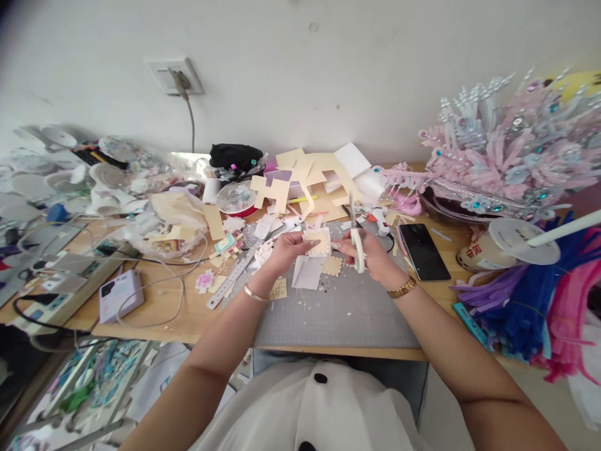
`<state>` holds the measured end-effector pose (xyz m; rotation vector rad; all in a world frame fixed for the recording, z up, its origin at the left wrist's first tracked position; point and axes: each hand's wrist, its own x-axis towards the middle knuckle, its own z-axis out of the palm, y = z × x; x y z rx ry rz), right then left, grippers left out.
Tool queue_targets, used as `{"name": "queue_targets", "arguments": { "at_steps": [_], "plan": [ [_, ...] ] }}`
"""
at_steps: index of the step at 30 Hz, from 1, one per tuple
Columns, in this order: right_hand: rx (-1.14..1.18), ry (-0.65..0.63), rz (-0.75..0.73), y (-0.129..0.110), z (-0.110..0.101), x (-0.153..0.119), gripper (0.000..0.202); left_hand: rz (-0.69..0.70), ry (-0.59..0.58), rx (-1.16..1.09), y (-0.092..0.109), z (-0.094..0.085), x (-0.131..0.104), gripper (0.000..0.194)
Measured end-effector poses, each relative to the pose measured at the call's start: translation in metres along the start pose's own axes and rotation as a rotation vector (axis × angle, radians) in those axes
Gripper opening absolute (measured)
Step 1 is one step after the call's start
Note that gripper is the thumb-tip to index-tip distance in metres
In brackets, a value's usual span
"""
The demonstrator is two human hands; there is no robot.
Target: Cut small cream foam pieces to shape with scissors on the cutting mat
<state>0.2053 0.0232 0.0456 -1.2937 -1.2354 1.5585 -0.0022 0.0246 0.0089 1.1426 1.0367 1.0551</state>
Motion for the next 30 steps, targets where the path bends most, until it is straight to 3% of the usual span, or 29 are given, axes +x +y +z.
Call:
{"name": "queue_targets", "arguments": {
  "at_steps": [3, 6, 11, 18, 25, 30],
  "plan": [
    [0.016, -0.03, 0.007, 0.002, 0.01, 0.004, 0.052, 0.011, -0.071, 0.039, 0.0, 0.003, -0.002, 0.048],
    [0.091, 0.032, -0.01, 0.012, 0.02, 0.007, 0.051, 0.01, -0.07, 0.156, 0.003, 0.004, -0.004, 0.063],
    [0.173, 0.114, -0.02, 0.03, 0.028, 0.01, 0.051, 0.003, -0.081, 0.201, 0.004, 0.004, -0.005, 0.06],
    [0.198, 0.246, -0.05, 0.036, 0.027, 0.012, 0.053, -0.137, -0.093, -0.061, -0.011, 0.013, 0.0, 0.052],
    [0.251, 0.366, -0.096, 0.039, 0.031, 0.011, 0.057, -0.219, -0.125, -0.29, -0.012, 0.024, -0.003, 0.048],
    [0.255, 0.442, -0.145, 0.041, 0.031, 0.013, 0.056, -0.216, -0.028, -0.325, -0.016, 0.034, -0.005, 0.044]
  ]
}}
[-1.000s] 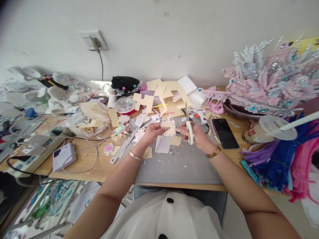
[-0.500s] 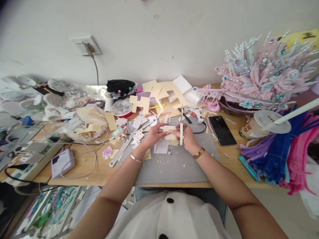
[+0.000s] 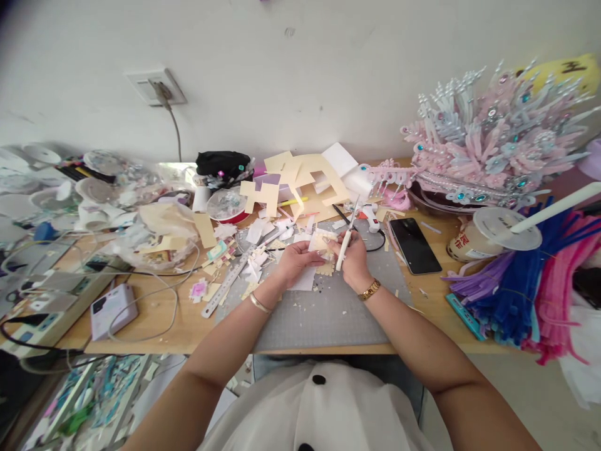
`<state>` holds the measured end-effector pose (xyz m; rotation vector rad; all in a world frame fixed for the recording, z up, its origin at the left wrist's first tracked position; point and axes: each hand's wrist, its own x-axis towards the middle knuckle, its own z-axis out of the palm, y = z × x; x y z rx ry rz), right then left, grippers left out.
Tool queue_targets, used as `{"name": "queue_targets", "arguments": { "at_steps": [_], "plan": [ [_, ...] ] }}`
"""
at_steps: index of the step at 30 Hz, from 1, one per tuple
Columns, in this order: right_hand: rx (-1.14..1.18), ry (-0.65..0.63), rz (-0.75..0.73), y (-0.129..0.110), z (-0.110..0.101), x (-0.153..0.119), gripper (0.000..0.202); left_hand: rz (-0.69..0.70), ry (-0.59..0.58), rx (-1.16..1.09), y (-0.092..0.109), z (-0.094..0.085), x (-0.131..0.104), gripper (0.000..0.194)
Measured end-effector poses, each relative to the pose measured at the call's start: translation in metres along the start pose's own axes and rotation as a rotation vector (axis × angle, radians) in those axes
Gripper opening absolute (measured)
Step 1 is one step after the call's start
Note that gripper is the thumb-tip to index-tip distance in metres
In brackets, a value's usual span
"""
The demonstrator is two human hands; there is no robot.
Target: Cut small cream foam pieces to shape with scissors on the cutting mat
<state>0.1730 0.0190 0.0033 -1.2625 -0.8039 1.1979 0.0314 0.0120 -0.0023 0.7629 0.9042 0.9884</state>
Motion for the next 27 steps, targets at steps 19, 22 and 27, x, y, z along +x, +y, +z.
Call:
{"name": "queue_targets", "arguments": {
  "at_steps": [19, 22, 27],
  "plan": [
    [-0.026, -0.044, 0.023, -0.0015, -0.0027, 0.0012, 0.056, -0.029, 0.075, 0.045, 0.0021, 0.0006, -0.0011, 0.036],
    [-0.028, -0.043, 0.014, -0.0001, -0.0039, 0.0023, 0.056, -0.03, 0.079, 0.055, 0.0021, 0.0001, -0.0012, 0.033],
    [-0.02, -0.049, 0.024, -0.0001, -0.0045, 0.0031, 0.056, -0.027, 0.086, 0.065, 0.0029, -0.0005, -0.0017, 0.033]
  ]
}}
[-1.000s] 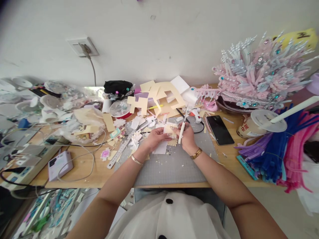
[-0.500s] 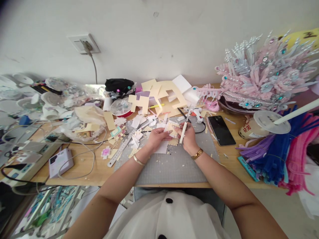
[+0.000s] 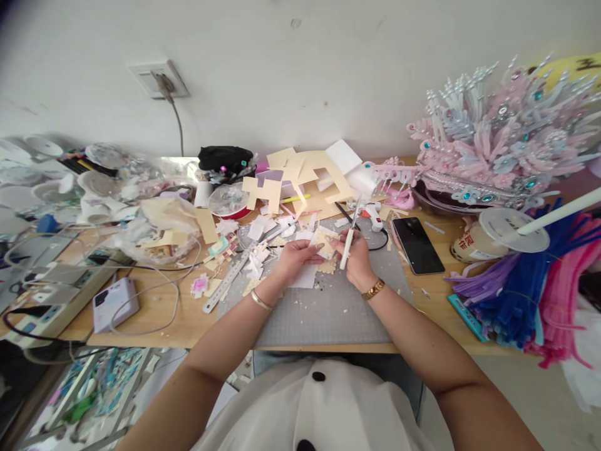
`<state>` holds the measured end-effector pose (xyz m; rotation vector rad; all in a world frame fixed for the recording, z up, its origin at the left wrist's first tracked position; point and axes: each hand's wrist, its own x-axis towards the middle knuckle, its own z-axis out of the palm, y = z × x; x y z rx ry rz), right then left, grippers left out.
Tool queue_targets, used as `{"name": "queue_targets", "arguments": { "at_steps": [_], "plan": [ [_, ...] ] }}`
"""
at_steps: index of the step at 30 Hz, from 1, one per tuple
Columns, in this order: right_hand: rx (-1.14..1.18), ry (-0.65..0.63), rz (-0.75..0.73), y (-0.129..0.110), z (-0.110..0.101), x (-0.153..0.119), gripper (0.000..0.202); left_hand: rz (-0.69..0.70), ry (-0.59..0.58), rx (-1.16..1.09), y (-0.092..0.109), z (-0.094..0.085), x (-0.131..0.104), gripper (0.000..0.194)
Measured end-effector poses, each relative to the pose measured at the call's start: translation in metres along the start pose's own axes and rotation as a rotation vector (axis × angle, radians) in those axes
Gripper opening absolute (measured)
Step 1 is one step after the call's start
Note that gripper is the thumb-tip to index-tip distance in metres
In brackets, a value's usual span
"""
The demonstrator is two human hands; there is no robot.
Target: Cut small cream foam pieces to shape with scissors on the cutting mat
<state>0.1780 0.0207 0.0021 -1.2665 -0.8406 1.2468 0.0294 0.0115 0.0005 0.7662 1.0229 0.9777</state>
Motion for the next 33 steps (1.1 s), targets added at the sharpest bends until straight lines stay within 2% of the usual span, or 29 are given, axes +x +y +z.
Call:
{"name": "queue_targets", "arguments": {
  "at_steps": [7, 12, 16, 19, 23, 28, 33],
  "plan": [
    [0.036, -0.01, 0.051, -0.003, 0.001, 0.0, 0.06, 0.006, 0.008, 0.008, 0.002, -0.001, -0.001, 0.033],
    [-0.021, -0.127, 0.088, -0.005, -0.006, 0.004, 0.055, 0.02, -0.027, 0.08, 0.006, -0.009, 0.0, 0.032],
    [-0.05, -0.194, 0.122, -0.008, -0.009, 0.004, 0.054, 0.0, -0.113, 0.176, 0.007, -0.017, 0.003, 0.035],
    [-0.046, -0.183, 0.12, -0.01, -0.008, 0.002, 0.057, -0.019, -0.149, 0.214, 0.008, -0.02, 0.004, 0.036],
    [0.008, -0.129, 0.118, -0.011, -0.004, 0.0, 0.058, -0.027, -0.129, 0.198, 0.009, -0.017, 0.003, 0.038],
    [0.101, -0.056, 0.129, -0.008, -0.002, 0.0, 0.057, 0.004, -0.091, 0.073, 0.004, -0.011, 0.003, 0.04],
    [0.143, -0.011, 0.123, -0.004, 0.0, 0.001, 0.059, -0.014, -0.104, -0.056, -0.004, -0.003, 0.003, 0.04]
  ]
}}
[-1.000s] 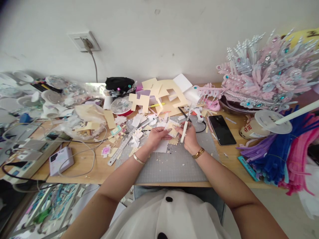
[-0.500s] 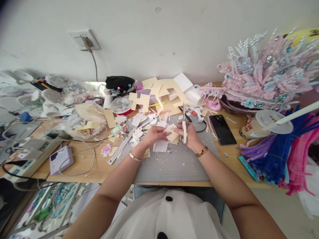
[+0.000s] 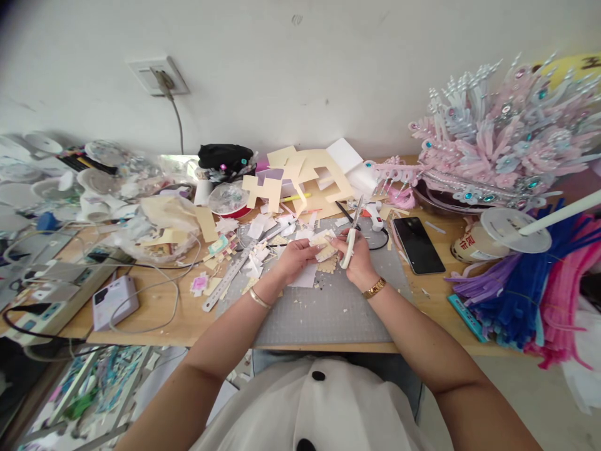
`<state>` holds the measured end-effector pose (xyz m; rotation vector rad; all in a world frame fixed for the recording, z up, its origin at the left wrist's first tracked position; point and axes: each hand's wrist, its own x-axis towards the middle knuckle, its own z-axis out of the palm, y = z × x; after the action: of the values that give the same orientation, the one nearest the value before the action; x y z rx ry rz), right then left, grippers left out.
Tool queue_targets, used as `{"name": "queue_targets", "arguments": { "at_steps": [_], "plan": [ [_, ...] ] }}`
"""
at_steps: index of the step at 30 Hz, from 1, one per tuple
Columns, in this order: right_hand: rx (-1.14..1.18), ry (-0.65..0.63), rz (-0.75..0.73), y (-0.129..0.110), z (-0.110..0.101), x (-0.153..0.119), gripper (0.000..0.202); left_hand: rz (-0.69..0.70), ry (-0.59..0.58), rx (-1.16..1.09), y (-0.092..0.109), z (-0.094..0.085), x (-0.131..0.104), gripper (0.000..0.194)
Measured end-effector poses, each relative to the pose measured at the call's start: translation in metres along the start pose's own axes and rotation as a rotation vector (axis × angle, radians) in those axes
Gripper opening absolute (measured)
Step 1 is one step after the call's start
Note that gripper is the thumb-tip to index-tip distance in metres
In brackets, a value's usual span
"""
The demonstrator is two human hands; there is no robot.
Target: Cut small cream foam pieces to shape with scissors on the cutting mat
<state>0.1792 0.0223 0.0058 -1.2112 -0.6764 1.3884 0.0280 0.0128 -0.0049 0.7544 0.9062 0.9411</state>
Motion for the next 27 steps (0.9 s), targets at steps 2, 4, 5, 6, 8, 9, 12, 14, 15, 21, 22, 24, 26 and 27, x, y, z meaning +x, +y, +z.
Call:
{"name": "queue_targets", "arguments": {
  "at_steps": [2, 4, 5, 6, 8, 9, 12, 14, 15, 21, 22, 24, 26, 27],
  "plan": [
    [0.015, 0.03, -0.031, 0.002, 0.001, 0.0, 0.06, 0.005, -0.003, -0.063, -0.001, 0.003, -0.001, 0.043],
    [0.021, 0.059, -0.058, 0.005, 0.003, 0.0, 0.059, 0.015, 0.007, -0.086, -0.002, 0.006, -0.001, 0.044],
    [0.024, 0.071, -0.066, 0.006, 0.004, 0.0, 0.059, 0.023, 0.016, -0.085, -0.002, 0.007, -0.001, 0.044],
    [0.029, 0.08, -0.07, 0.007, 0.004, -0.001, 0.059, 0.031, 0.024, -0.08, -0.002, 0.008, -0.001, 0.043],
    [0.037, 0.084, -0.073, 0.008, 0.005, -0.002, 0.059, 0.049, 0.039, -0.066, -0.004, 0.008, 0.0, 0.039],
    [0.037, 0.081, -0.076, 0.008, 0.006, -0.002, 0.059, 0.057, 0.044, -0.058, -0.005, 0.007, 0.001, 0.038],
    [0.017, 0.064, -0.073, 0.007, 0.007, -0.003, 0.059, 0.07, 0.056, -0.032, -0.008, 0.006, 0.003, 0.035],
    [-0.001, 0.056, -0.058, 0.006, 0.007, -0.003, 0.059, 0.072, 0.07, -0.019, -0.008, 0.005, 0.003, 0.033],
    [-0.012, 0.05, -0.05, 0.006, 0.007, -0.003, 0.059, 0.073, 0.077, -0.013, -0.008, 0.004, 0.003, 0.032],
    [-0.094, -0.042, -0.005, -0.002, -0.004, 0.006, 0.051, 0.086, 0.14, 0.003, -0.001, -0.001, 0.005, 0.028],
    [-0.12, -0.067, 0.024, -0.005, -0.007, 0.007, 0.05, 0.089, 0.164, -0.003, 0.001, -0.003, 0.005, 0.028],
    [-0.206, -0.146, 0.096, -0.014, -0.012, 0.006, 0.051, 0.099, 0.21, -0.019, 0.004, -0.006, 0.006, 0.028],
    [-0.307, -0.262, 0.135, -0.023, -0.016, 0.002, 0.053, 0.112, 0.234, -0.031, 0.006, -0.009, 0.008, 0.028],
    [-0.356, -0.325, 0.146, -0.026, -0.018, -0.001, 0.055, 0.119, 0.237, -0.034, 0.006, -0.01, 0.008, 0.028]
  ]
}}
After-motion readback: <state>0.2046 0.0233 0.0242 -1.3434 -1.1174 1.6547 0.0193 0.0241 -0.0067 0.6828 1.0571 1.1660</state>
